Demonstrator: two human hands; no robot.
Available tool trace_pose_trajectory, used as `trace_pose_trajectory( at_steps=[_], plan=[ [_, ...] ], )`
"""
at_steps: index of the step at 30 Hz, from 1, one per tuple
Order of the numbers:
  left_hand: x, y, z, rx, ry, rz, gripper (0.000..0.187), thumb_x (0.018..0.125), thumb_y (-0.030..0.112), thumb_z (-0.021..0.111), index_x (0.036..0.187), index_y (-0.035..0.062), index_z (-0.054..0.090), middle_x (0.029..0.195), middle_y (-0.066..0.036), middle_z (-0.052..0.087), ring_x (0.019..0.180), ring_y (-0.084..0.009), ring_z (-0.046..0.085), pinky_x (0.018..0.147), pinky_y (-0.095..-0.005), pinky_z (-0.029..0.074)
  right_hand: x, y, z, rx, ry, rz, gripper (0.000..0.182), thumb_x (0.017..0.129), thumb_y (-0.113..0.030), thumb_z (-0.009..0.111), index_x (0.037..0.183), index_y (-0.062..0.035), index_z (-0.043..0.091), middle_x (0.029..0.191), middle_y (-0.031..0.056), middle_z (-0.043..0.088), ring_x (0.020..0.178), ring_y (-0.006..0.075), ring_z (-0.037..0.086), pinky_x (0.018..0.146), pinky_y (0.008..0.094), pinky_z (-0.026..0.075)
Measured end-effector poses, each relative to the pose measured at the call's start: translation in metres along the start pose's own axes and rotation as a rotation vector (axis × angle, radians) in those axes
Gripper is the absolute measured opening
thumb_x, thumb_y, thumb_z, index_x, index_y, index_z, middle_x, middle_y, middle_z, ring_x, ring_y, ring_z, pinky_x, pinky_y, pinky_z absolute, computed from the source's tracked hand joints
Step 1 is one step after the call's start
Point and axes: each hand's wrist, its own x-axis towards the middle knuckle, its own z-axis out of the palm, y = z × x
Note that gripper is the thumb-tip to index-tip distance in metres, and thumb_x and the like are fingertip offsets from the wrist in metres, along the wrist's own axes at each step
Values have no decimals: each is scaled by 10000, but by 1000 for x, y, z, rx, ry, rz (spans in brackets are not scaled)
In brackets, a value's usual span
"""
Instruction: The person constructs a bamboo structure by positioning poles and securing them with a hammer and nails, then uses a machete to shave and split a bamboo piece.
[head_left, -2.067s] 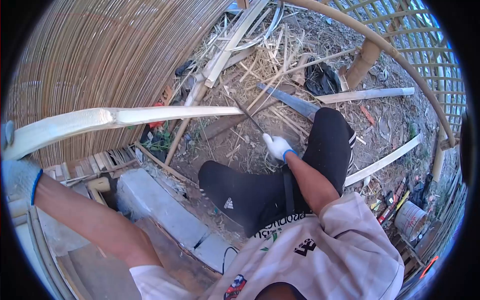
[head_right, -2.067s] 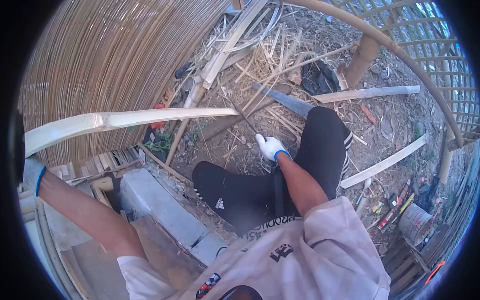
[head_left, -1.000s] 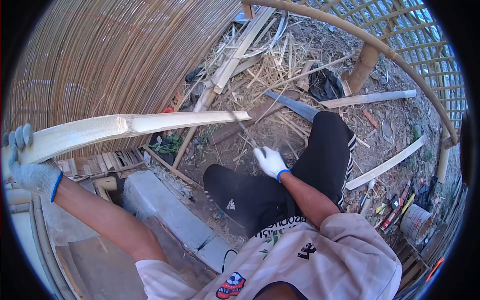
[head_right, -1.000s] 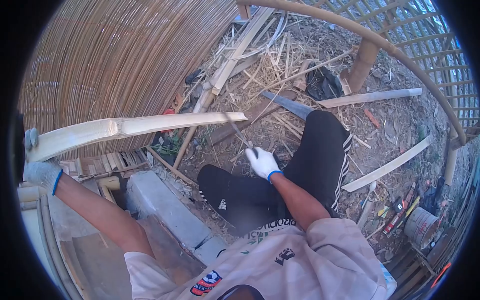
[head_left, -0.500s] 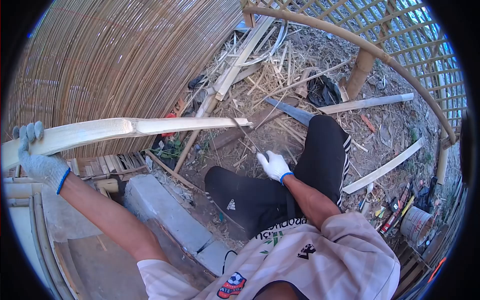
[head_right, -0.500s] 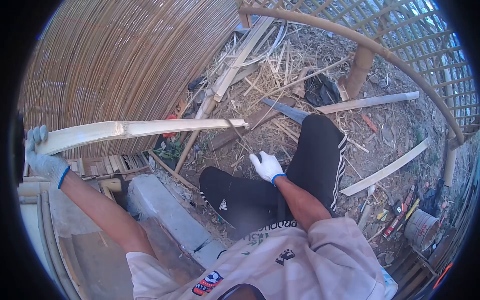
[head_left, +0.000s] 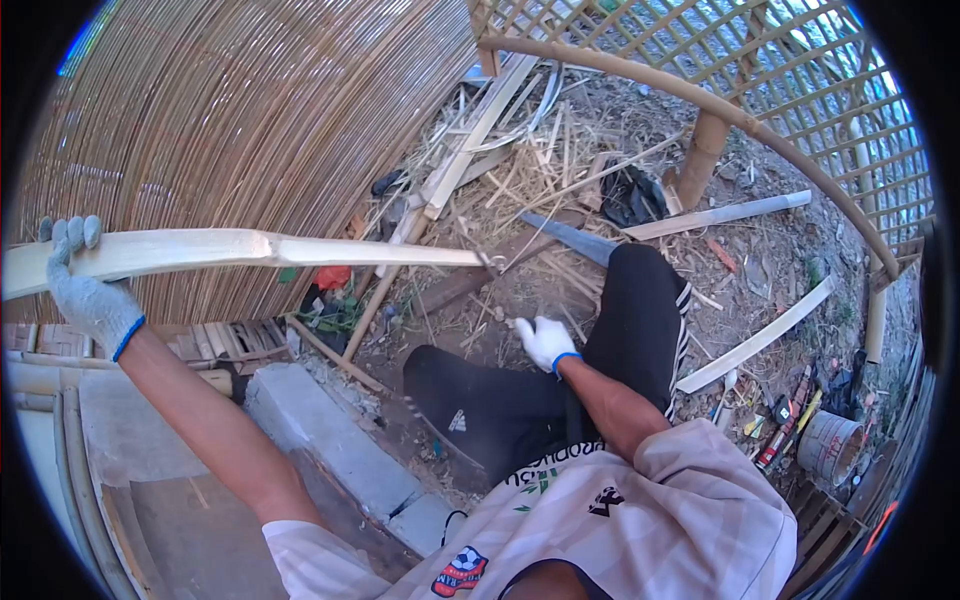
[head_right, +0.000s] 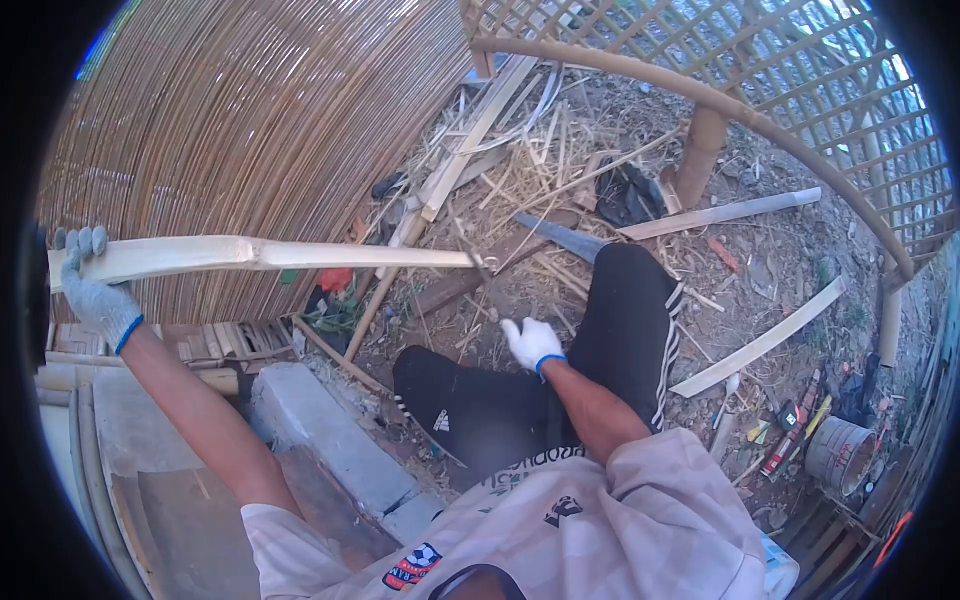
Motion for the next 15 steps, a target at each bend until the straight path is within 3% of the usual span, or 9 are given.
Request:
trace_pose_trajectory(
  at_steps=[2, 4, 6, 7, 12, 14, 15],
  plan=[
    [13, -8, -11, -47, -43, -27, 368, 862, -24, 533, 1223, 1, 466, 871, -43, 381, 782, -186, 400, 747, -329, 413, -8, -2, 1, -15, 26, -44, 736, 1023, -613, 457, 1163, 69, 696, 1149, 359, 695, 1136, 495, 667, 1023, 537, 512],
    [15, -10, -15, -30, -37, -57, 365, 878, -12, 533, 1236, 1, 464, 883, -46, 390, 806, -189, 408, 778, -330, 415, 11, 7, 6, 4, -33, 142, 740, 1014, -617, 470, 1208, 58, 703, 1195, 354, 687, 1171, 484, 661, 1037, 527, 510],
    [16, -12, -15, 6, -18, -78, 372, 901, 4, 531, 1265, -2, 459, 897, -49, 406, 841, -192, 424, 819, -331, 419, 14, 11, 4, -69, -42, 141, 761, 1005, -627, 475, 1222, 64, 708, 1213, 351, 684, 1184, 476, 664, 1043, 519, 512],
    [9, -8, -1, 53, 12, -81, 378, 908, 7, 528, 1279, -3, 457, 905, -50, 413, 854, -193, 431, 828, -332, 421, 14, 10, 7, -61, -28, 108, 764, 1024, -607, 465, 1148, 107, 706, 1140, 362, 698, 1104, 478, 695, 995, 510, 536],
    [9, -14, 1, 77, 45, -72, 425, 939, 5, 511, 1360, -5, 457, 943, -53, 438, 884, -193, 445, 869, -334, 430, -4, 2, 0, -38, 50, -75, 797, 1023, -638, 449, 1136, 109, 702, 1080, 366, 707, 1073, 493, 696, 985, 530, 528],
    [19, -25, -25, 100, 54, -70, 300, 1021, 95, 526, 1287, -42, 535, 995, -65, 543, 934, -189, 530, 904, -343, 468, -2, 3, 3, -53, 2, 10, 770, 1019, -627, 447, 1116, 82, 731, 1110, 352, 710, 1093, 473, 699, 998, 521, 530],
    [20, -26, -31, 135, 45, -74, 365, 1027, 91, 506, 1369, -35, 492, 1037, -74, 549, 953, -192, 533, 921, -342, 470, 9, 12, 6, -62, -62, 75, 760, 1016, -624, 446, 1130, 67, 740, 1139, 344, 710, 1113, 459, 699, 999, 521, 535]
  ],
)
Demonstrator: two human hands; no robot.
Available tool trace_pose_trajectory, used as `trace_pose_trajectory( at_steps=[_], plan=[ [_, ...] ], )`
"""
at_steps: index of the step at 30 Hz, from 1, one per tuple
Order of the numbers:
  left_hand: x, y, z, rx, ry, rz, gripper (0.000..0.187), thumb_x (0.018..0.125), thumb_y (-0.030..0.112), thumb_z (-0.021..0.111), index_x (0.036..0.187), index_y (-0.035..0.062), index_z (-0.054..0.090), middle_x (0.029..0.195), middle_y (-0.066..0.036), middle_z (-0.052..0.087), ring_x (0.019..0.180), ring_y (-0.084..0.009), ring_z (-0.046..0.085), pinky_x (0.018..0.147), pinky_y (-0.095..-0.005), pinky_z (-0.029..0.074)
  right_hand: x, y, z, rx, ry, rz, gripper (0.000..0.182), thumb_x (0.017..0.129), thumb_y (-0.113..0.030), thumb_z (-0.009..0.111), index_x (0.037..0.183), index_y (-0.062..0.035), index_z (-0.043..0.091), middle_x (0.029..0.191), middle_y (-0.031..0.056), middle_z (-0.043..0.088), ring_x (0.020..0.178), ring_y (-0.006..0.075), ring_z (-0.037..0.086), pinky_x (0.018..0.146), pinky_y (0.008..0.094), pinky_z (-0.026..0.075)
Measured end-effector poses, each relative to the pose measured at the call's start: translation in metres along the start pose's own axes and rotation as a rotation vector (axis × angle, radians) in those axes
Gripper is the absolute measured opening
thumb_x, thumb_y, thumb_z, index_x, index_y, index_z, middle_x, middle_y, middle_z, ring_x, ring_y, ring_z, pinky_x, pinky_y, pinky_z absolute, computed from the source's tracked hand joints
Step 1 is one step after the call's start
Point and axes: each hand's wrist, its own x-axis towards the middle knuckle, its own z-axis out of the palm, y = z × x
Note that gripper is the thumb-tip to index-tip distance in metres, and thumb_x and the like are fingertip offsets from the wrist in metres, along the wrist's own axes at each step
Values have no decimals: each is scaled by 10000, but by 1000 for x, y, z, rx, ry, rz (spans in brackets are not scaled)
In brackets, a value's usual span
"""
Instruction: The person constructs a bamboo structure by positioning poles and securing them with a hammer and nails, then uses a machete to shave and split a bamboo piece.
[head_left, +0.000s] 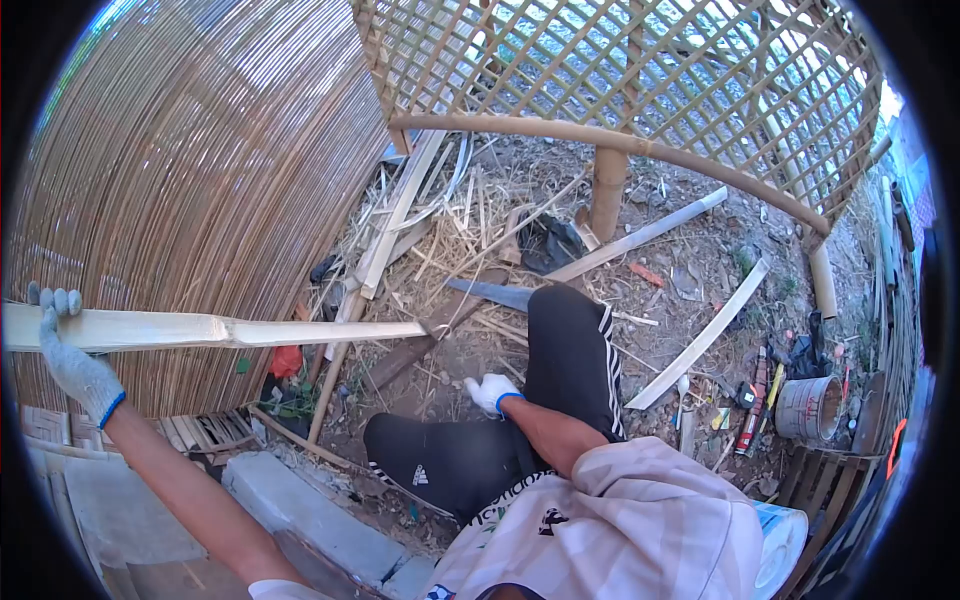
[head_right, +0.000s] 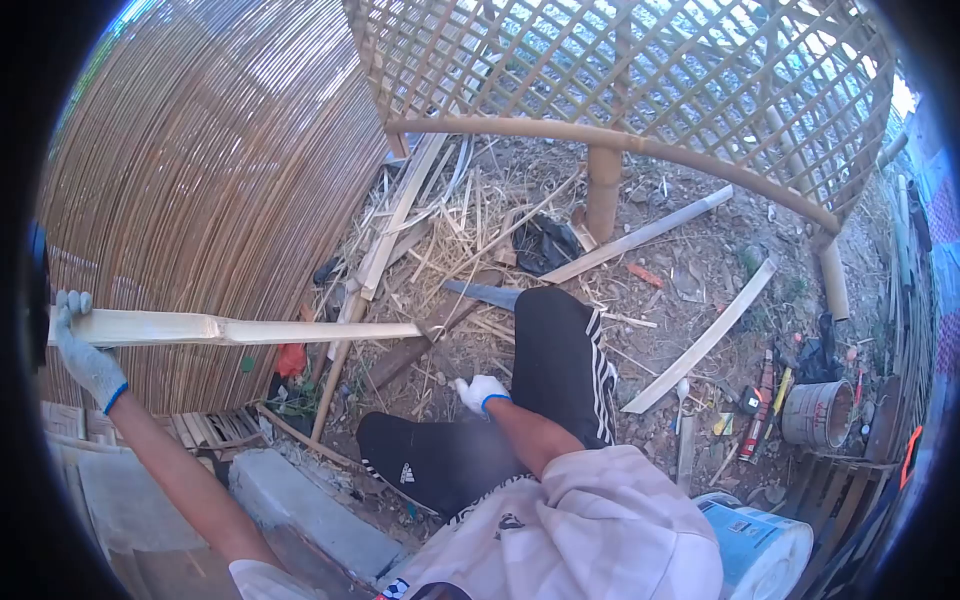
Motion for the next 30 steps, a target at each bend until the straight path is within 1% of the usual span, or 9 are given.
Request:
trace_pose_trajectory(
  at_steps=[4, 7, 12, 14, 20, 24, 25, 27, 30],
  plan=[
    [-33, 25, 68, 141, 157, 87, 473, 1101, 188, 447, 1520, -29, 414, 1357, -135, 608, 1221, -239, 594, 1097, -371, 488, 5, 4, -4, -57, 44, 45, 745, 1016, -603, 448, 1173, 68, 731, 1169, 327, 713, 1128, 456, 698, 1017, 507, 530],
    [-40, 32, 77, 39, 152, 25, 534, 1132, 309, 434, 1561, -4, 384, 1545, -168, 519, 1406, -290, 518, 1210, -443, 433, -6, -11, -16, 7, 114, 3, 772, 1008, -615, 474, 1215, 96, 692, 1158, 345, 707, 1117, 481, 690, 1028, 509, 517],
    [-36, 21, 57, -142, 106, -66, 587, 1087, 474, 526, 1481, 45, 458, 1331, -167, 622, 1225, -320, 618, 1117, -527, 494, -50, -88, -75, 280, 110, -287, 650, 945, -599, 657, 1138, 21, 686, 1086, 297, 736, 1088, 441, 706, 961, 496, 533],
    [-32, 19, 53, -292, 25, -78, 599, 1045, 501, 599, 1401, 33, 481, 1149, -144, 622, 1045, -293, 625, 1029, -506, 527, -82, -133, -101, 310, 90, -454, 575, 969, -529, 666, 1145, 19, 675, 1024, 287, 739, 1001, 430, 728, 885, 479, 553],
    [-32, 24, 71, -350, -67, -28, 543, 1066, 457, 587, 1335, -4, 487, 1034, -110, 571, 925, -246, 575, 941, -453, 514, -159, -225, -137, 403, 49, -847, 520, 1011, -471, 627, 1135, 34, 646, 940, 303, 723, 935, 460, 725, 833, 487, 558],
    [-34, 24, 79, -302, -28, -12, 498, 1091, 440, 541, 1312, -4, 496, 1030, -107, 573, 911, -239, 570, 923, -442, 513, -148, -225, -134, 355, 9, -711, 553, 1014, -486, 619, 1075, 63, 634, 941, 324, 713, 940, 478, 718, 835, 496, 552],
    [-32, 22, 75, -307, -40, -12, 491, 1093, 439, 534, 1307, -3, 499, 1030, -107, 573, 909, -238, 569, 920, -443, 512, -145, -220, -133, 362, -3, -633, 471, 1029, -445, 628, 1062, 23, 666, 883, 219, 718, 809, 321, 711, 773, 428, 539],
    [-28, 19, 69, -319, -69, -13, 478, 1098, 436, 521, 1295, 0, 504, 1030, -106, 574, 903, -236, 566, 915, -443, 511, -135, -211, -127, 331, 64, -601, 477, 1024, -455, 628, 1042, 21, 664, 848, 215, 714, 767, 311, 710, 748, 426, 541],
    [-26, 17, 70, -269, -22, 16, 465, 1096, 431, 526, 1282, 5, 505, 1030, -105, 570, 902, -235, 566, 940, -446, 506, -148, -212, -133, 348, -20, -606, 566, 1009, -496, 618, 1082, 65, 633, 948, 334, 713, 945, 493, 712, 842, 509, 548]
  ],
)
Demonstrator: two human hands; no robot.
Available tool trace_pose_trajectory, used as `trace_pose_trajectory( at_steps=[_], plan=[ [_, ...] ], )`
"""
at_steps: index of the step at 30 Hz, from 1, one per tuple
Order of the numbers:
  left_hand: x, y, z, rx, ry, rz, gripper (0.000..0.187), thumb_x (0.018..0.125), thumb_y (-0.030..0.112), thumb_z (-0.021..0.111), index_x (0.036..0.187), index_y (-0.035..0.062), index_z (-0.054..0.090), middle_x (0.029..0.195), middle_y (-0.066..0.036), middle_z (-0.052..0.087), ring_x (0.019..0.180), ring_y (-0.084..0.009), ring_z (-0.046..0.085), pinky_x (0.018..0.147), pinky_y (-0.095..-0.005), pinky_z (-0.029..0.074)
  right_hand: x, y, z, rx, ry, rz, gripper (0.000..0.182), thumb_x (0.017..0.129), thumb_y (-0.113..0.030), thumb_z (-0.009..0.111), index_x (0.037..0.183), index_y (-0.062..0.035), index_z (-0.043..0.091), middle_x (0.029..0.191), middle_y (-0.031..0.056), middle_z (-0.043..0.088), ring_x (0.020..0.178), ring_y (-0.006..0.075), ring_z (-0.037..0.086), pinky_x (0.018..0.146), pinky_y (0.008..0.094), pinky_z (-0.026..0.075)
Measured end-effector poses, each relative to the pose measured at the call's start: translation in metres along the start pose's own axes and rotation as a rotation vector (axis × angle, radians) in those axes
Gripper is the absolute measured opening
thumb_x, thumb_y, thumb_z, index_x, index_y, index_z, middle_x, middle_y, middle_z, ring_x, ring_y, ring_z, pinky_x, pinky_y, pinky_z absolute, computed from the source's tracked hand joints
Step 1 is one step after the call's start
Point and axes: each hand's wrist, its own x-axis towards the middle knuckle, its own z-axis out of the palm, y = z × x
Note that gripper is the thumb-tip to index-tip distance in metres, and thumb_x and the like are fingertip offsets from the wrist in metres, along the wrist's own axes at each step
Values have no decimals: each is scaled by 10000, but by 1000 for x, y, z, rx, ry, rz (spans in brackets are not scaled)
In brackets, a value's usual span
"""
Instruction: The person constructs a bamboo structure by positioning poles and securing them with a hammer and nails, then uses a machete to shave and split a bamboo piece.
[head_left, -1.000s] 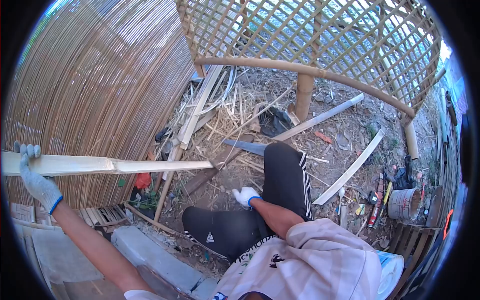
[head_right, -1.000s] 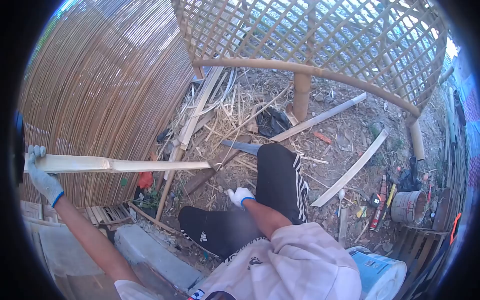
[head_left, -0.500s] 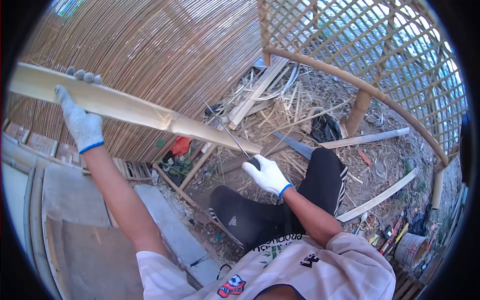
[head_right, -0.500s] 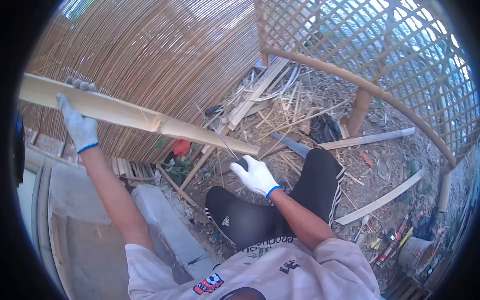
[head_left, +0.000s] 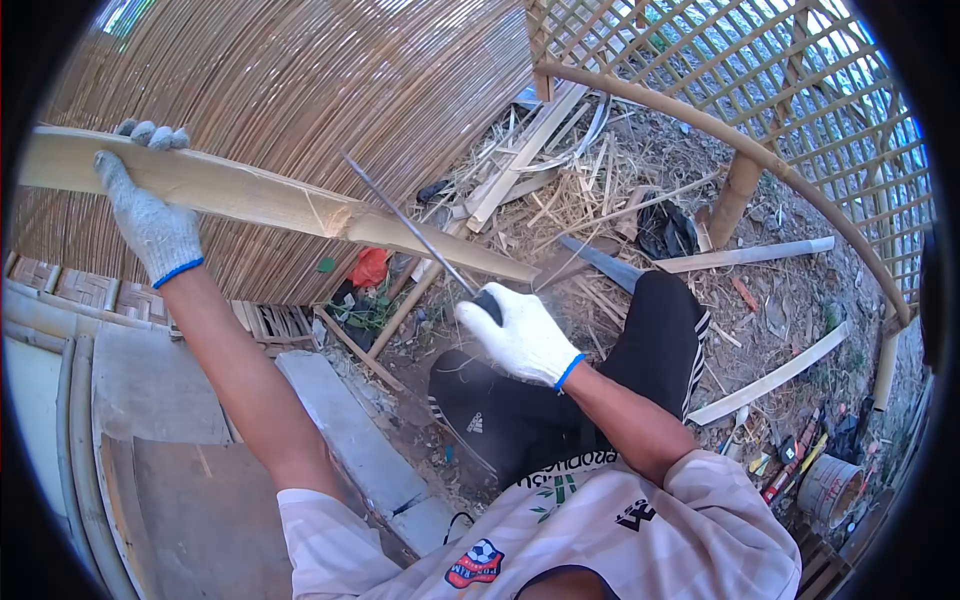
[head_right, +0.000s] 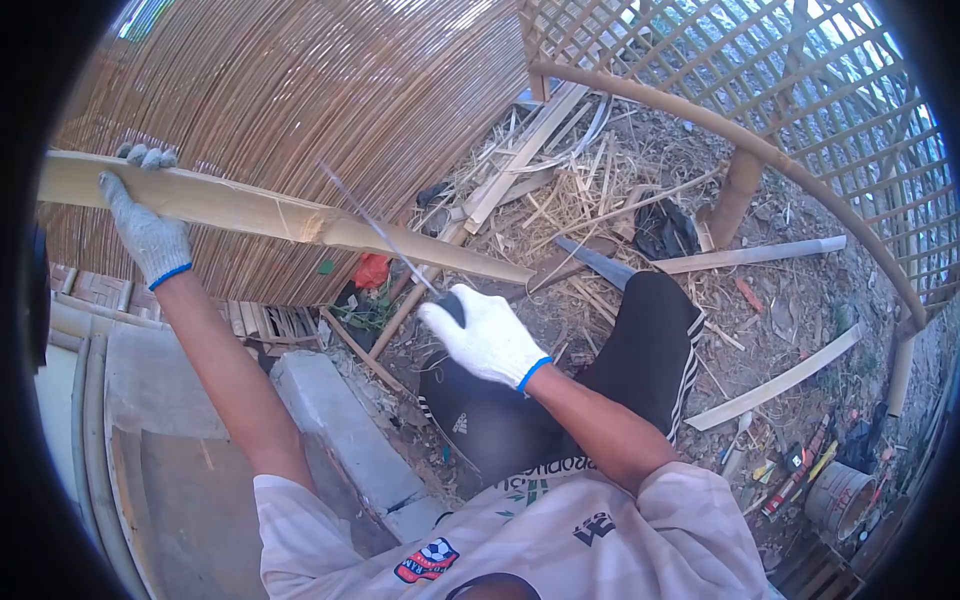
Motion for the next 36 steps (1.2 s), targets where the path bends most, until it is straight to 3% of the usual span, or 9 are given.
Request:
trace_pose_trajectory(
  at_steps=[3, 13, 20, 23, 27, 29, 32, 35, 36],
  plan=[
    [-1, 0, 3, -44, -20, -9, 391, 1092, 376, 551, 1231, 13, 509, 1028, -92, 526, 921, -224, 529, 916, -398, 488, 1, -5, 1, -34, -9, -61, 571, 1011, -507, 599, 1088, 57, 633, 940, 342, 710, 956, 506, 705, 850, 514, 548],
    [21, -5, -46, 56, -32, -21, 427, 1141, 417, 396, 1227, 15, 510, 1032, -101, 569, 922, -232, 571, 929, -404, 517, 19, 159, 1, -244, 75, 270, 635, 1000, -547, 567, 1102, 70, 674, 1061, 347, 714, 1067, 489, 692, 959, 522, 531],
    [15, -6, -44, 46, 21, -38, 371, 1132, 379, 435, 1190, 18, 503, 993, -91, 536, 899, -230, 530, 916, -397, 499, 6, 265, -9, -399, 55, 562, 766, 983, -597, 538, 1247, 110, 665, 1219, 354, 682, 1198, 480, 647, 1062, 493, 492],
    [22, -4, -51, -64, -16, -130, 484, 1126, 478, 411, 1244, 18, 504, 995, -92, 562, 910, -225, 574, 943, -426, 521, 8, 274, -8, -438, 40, 643, 776, 981, -604, 529, 1254, 108, 672, 1242, 354, 674, 1215, 476, 643, 1077, 488, 487],
    [-4, -10, -9, 161, 259, 2, 513, 1090, 495, 490, 1267, 14, 510, 904, -65, 517, 823, -200, 569, 927, -508, 526, 4, 250, -2, -415, 107, 485, 777, 985, -631, 526, 1203, 96, 690, 1195, 343, 694, 1162, 483, 663, 1032, 503, 505],
    [7, -18, -26, 270, 271, 35, 521, 1073, 475, 550, 1254, -13, 527, 949, -85, 578, 816, -202, 602, 882, -460, 550, 4, 193, 3, -281, 106, 402, 686, 984, -583, 563, 1200, 55, 688, 1165, 338, 706, 1161, 474, 668, 1033, 510, 504],
    [-12, -14, 22, 764, 349, 199, 587, 1030, 480, 640, 1248, -56, 542, 1020, -129, 636, 864, -213, 642, 802, -398, 563, 4, 94, 16, -90, 134, 141, 595, 993, -538, 595, 1174, 23, 672, 1053, 340, 714, 1067, 496, 690, 953, 519, 533],
    [-5, -21, 22, 886, 341, 262, 632, 1000, 488, 685, 1214, -94, 567, 1045, -162, 665, 870, -231, 665, 722, -358, 557, 13, 32, 34, 6, 121, -48, 539, 993, -501, 626, 1108, 25, 654, 956, 331, 713, 960, 501, 710, 862, 518, 555],
    [-6, -22, 32, 882, 350, 288, 598, 1004, 480, 676, 1133, -101, 611, 952, -157, 668, 815, -229, 661, 712, -377, 558, 17, 27, 36, 39, 112, -48, 531, 994, -494, 627, 1104, 24, 652, 949, 328, 714, 950, 497, 712, 855, 516, 555]
  ],
)
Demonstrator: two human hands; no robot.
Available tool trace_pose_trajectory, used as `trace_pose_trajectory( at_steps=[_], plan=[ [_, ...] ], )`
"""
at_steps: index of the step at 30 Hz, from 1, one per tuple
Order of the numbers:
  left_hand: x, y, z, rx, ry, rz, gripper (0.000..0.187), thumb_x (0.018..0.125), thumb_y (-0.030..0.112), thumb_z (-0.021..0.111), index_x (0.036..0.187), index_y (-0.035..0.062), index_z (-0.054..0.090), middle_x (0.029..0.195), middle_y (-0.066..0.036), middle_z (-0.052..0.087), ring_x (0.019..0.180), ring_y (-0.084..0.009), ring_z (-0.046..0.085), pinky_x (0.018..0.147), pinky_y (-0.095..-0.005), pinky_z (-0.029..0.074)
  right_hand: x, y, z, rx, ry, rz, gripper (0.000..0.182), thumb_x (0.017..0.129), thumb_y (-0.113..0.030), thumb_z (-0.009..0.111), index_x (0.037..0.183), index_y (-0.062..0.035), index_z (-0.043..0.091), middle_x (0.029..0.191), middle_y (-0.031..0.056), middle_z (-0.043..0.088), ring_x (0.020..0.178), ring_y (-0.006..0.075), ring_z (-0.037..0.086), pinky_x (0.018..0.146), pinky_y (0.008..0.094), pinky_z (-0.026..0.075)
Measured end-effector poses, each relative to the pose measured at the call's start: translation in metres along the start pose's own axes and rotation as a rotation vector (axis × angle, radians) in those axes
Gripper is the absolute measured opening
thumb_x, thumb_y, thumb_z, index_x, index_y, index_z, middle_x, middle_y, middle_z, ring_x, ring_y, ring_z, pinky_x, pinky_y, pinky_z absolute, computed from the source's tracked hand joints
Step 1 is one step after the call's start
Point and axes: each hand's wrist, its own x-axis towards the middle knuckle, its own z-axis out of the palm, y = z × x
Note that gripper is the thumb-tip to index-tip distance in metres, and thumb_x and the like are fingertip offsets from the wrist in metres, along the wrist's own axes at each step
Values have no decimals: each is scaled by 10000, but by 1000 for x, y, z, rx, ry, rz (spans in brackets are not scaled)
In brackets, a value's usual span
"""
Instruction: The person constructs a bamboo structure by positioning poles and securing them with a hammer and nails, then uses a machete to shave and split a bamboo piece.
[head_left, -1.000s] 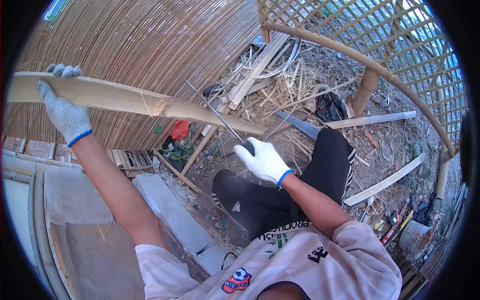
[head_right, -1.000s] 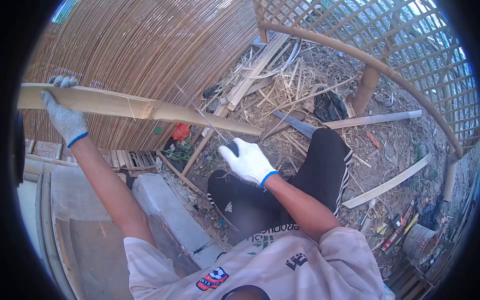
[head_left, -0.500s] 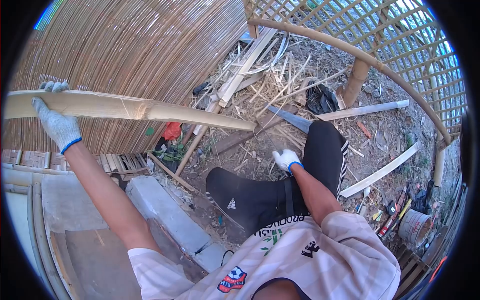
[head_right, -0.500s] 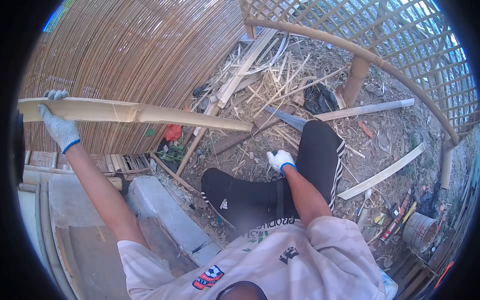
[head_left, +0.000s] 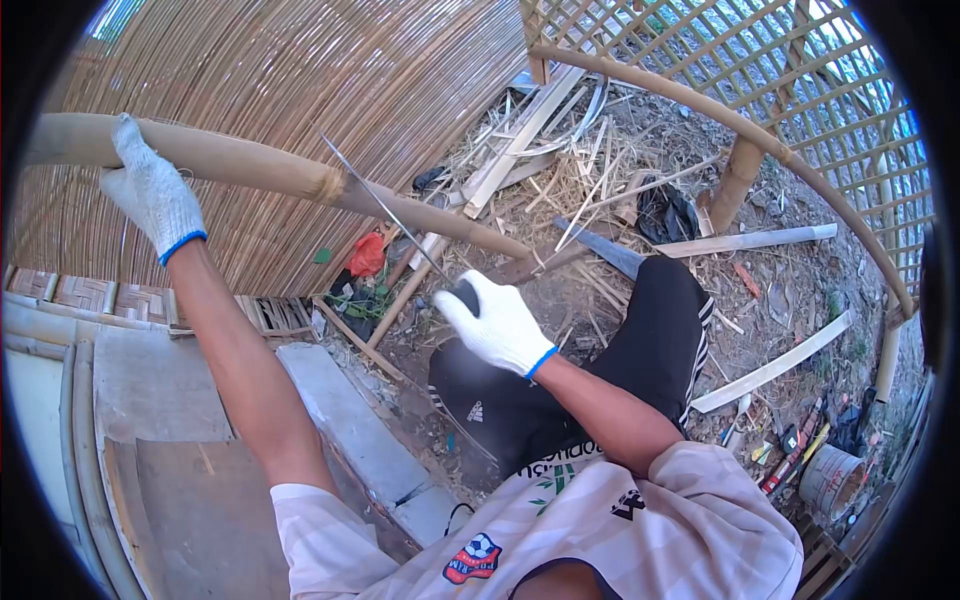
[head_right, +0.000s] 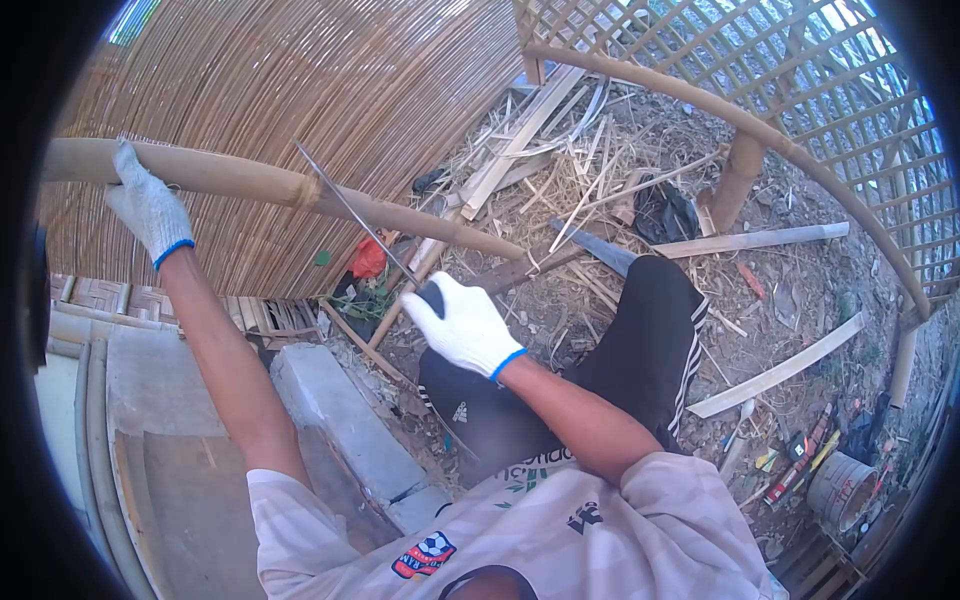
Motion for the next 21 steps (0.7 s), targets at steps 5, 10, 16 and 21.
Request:
trace_pose_trajectory(
  at_steps=[5, 10, 16, 21],
  plan=[
    [2, -2, 2, 10, -3, -8, 561, 1006, 477, 671, 1018, -83, 651, 867, -145, 671, 718, -211, 648, 601, -366, 531, 8, 26, -10, 14, -26, 155, 507, 1001, -476, 629, 1067, 25, 661, 967, 306, 724, 958, 457, 722, 853, 481, 551],
    [10, -20, -3, -24, 1, -24, 566, 1003, 492, 675, 1056, -71, 650, 886, -142, 672, 709, -204, 638, 571, -359, 517, 10, 138, -18, -140, 32, 308, 587, 991, -535, 605, 1122, 31, 690, 1048, 294, 736, 1045, 459, 708, 928, 485, 543],
    [14, -27, -7, -25, 30, -83, 592, 1000, 487, 683, 1142, -86, 632, 1007, -169, 679, 811, -229, 661, 674, -376, 549, -4, 253, -37, -283, -29, 602, 736, 968, -625, 546, 1259, 36, 692, 1253, 325, 683, 1252, 454, 627, 1071, 475, 477],
    [23, -42, -14, 1, 2, -83, 634, 986, 465, 706, 1196, -126, 612, 1041, -191, 690, 841, -258, 682, 690, -411, 557, 0, 253, -45, -261, -118, 810, 795, 962, -633, 534, 1352, 51, 647, 1350, 316, 643, 1304, 429, 607, 1118, 462, 459]
  ],
)
